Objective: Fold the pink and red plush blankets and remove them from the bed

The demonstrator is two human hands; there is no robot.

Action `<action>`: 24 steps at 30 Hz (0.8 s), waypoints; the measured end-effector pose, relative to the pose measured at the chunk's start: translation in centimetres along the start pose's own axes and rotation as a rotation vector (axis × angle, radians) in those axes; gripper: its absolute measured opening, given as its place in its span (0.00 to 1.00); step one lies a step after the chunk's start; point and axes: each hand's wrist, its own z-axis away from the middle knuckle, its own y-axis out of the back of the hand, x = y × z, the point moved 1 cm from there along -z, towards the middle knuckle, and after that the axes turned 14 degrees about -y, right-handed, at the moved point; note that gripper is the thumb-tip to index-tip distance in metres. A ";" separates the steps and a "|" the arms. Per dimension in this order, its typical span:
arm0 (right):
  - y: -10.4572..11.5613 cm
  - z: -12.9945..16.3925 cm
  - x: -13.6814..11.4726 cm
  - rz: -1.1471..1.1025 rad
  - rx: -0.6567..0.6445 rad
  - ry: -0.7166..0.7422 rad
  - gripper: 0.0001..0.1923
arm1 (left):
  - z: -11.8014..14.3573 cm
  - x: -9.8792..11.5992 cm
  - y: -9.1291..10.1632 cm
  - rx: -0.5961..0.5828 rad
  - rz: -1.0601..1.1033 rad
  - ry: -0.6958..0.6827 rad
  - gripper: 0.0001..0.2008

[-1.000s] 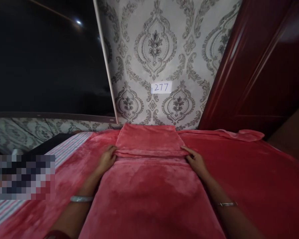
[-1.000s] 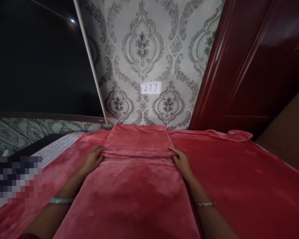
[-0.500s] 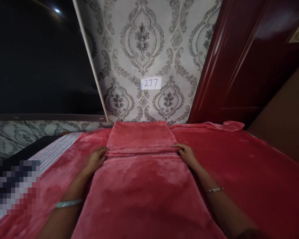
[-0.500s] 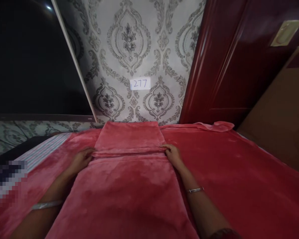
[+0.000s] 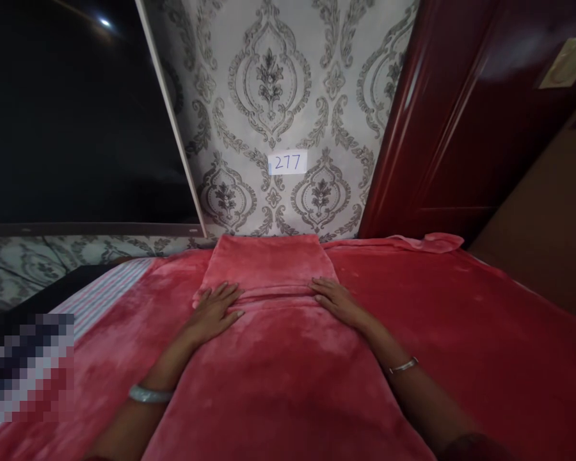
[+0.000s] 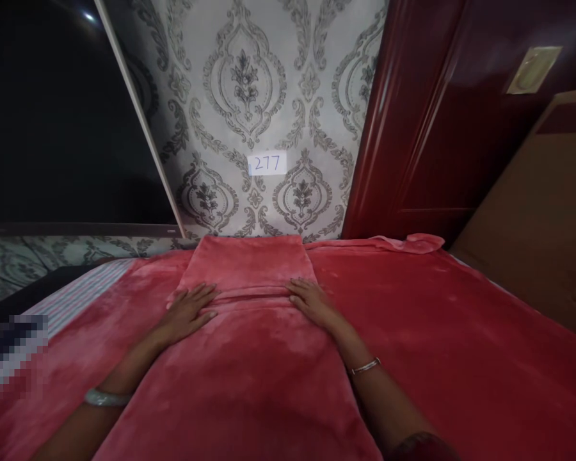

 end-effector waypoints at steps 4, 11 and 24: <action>1.1 0.0 -0.6 -0.024 0.015 0.016 0.22 | -0.1 -0.1 0.9 -0.013 0.017 0.009 0.28; 2.1 -3.3 -6.6 0.122 -0.049 0.046 0.28 | -6.5 2.9 2.8 0.022 0.029 -0.173 0.26; -2.4 -3.2 -5.6 0.357 -0.134 -0.061 0.29 | -8.4 3.8 -2.5 -0.005 0.071 0.007 0.29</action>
